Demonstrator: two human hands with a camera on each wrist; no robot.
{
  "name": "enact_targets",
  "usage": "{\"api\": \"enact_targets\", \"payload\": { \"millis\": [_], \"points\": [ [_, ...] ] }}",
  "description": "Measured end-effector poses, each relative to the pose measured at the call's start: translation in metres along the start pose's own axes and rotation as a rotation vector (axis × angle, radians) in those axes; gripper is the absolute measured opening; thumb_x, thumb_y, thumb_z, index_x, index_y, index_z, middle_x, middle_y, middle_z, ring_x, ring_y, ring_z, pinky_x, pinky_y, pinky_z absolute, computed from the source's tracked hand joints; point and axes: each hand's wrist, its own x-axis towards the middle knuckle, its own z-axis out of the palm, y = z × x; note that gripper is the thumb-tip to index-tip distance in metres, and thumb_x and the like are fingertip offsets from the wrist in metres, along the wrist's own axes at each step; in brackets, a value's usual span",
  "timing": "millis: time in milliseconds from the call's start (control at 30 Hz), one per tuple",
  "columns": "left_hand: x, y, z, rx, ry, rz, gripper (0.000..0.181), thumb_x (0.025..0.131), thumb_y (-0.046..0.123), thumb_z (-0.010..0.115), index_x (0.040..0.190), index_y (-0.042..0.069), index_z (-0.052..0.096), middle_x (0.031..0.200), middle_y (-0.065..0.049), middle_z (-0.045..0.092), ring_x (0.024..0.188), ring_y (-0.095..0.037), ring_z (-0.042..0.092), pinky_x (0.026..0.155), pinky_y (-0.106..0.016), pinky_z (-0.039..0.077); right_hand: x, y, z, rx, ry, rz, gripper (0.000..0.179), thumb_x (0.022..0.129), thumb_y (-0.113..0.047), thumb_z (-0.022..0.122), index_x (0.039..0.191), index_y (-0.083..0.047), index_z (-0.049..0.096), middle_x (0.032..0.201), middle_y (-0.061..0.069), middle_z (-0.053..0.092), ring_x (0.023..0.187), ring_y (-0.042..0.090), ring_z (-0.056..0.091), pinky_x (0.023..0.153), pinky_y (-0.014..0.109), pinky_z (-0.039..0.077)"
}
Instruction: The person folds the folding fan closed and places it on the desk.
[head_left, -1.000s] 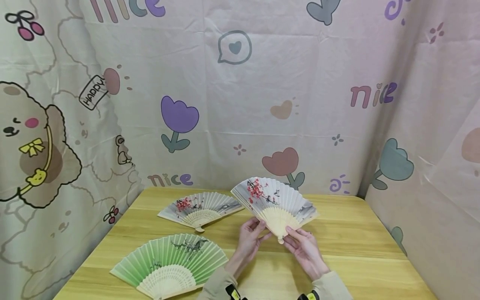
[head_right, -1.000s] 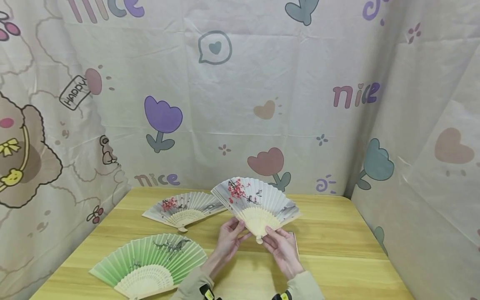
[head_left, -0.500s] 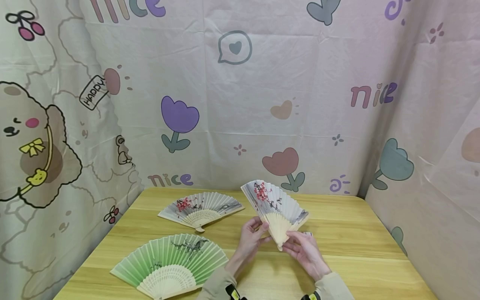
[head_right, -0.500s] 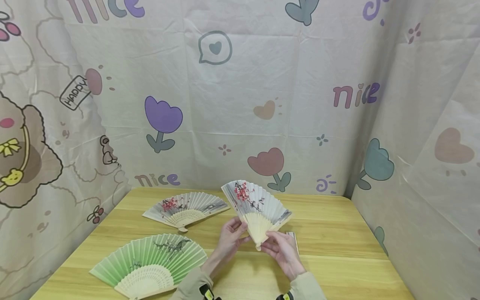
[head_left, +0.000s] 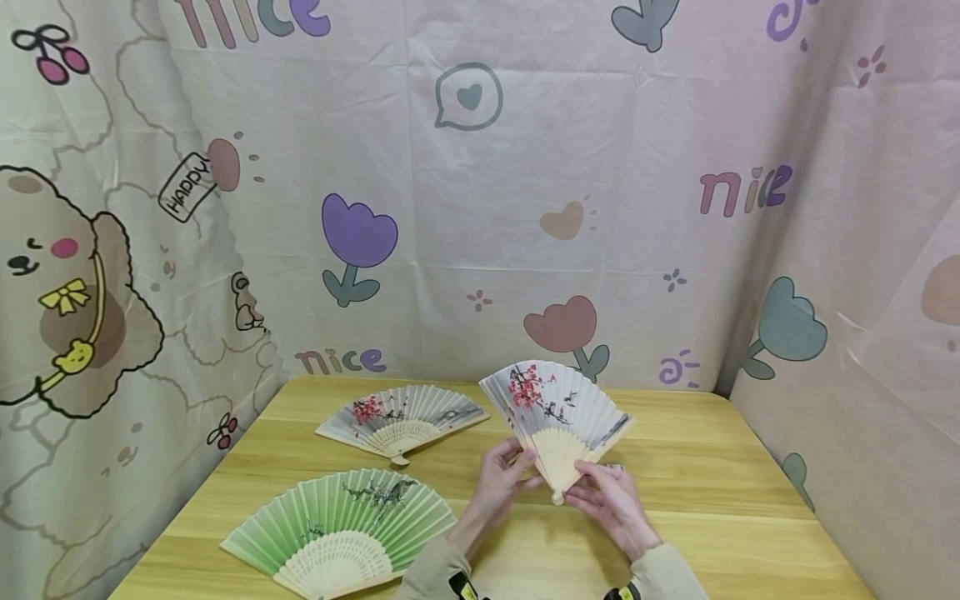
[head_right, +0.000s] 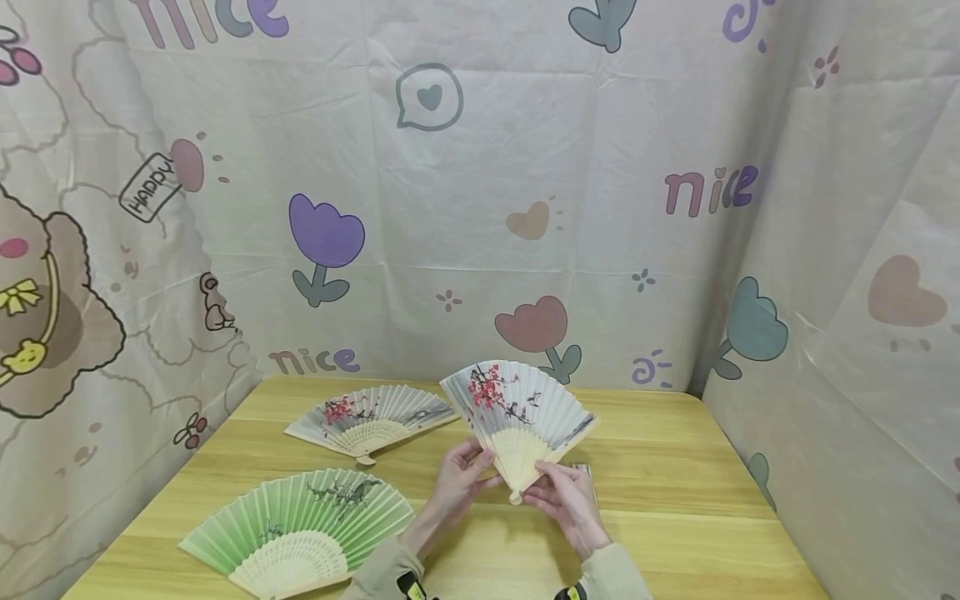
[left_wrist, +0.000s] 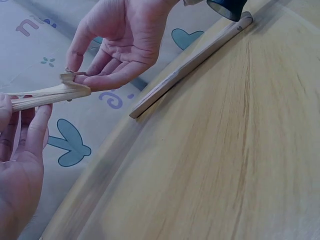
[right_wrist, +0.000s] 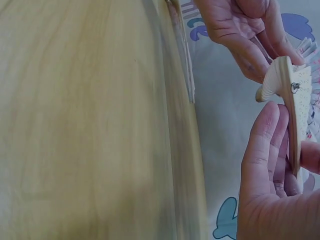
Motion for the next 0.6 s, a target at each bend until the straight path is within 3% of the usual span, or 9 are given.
{"api": "enact_targets", "payload": {
  "millis": [100, 367, 600],
  "points": [
    [0.0002, 0.0001, 0.0002, 0.009, 0.002, -0.005, 0.032, 0.098, 0.004, 0.061, 0.128, -0.007, 0.059, 0.107, 0.004, 0.072, 0.097, -0.013, 0.072, 0.09, -0.036, 0.065, -0.0002, -0.0007, 0.0005, -0.005, -0.003, -0.013, 0.017, 0.098, -0.014, 0.063, 0.084, -0.017, 0.072, 0.075, -0.002, 0.073, 0.07, 0.01, 0.072, 0.078, 0.027, 0.068],
    [0.0003, -0.0002, -0.0022, 0.056, 0.002, -0.005, 0.041, 0.099, 0.006, 0.06, 0.132, -0.017, 0.05, 0.108, 0.004, 0.069, 0.096, -0.012, 0.072, 0.088, -0.033, 0.066, -0.0006, 0.0009, 0.0028, -0.041, -0.028, -0.059, 0.017, 0.097, -0.011, 0.065, 0.082, -0.014, 0.072, 0.075, -0.001, 0.075, 0.069, 0.011, 0.072, 0.076, 0.027, 0.068],
    [0.0, -0.0027, -0.0055, 0.087, -0.037, 0.035, 0.048, 0.101, 0.01, 0.059, 0.135, -0.021, 0.043, 0.112, 0.004, 0.067, 0.097, -0.011, 0.071, 0.089, -0.031, 0.065, 0.0006, 0.001, 0.006, -0.069, 0.038, -0.078, 0.016, 0.096, -0.013, 0.067, 0.08, -0.012, 0.07, 0.071, 0.0, 0.073, 0.066, 0.011, 0.071, 0.072, 0.026, 0.068]
  ]
}}
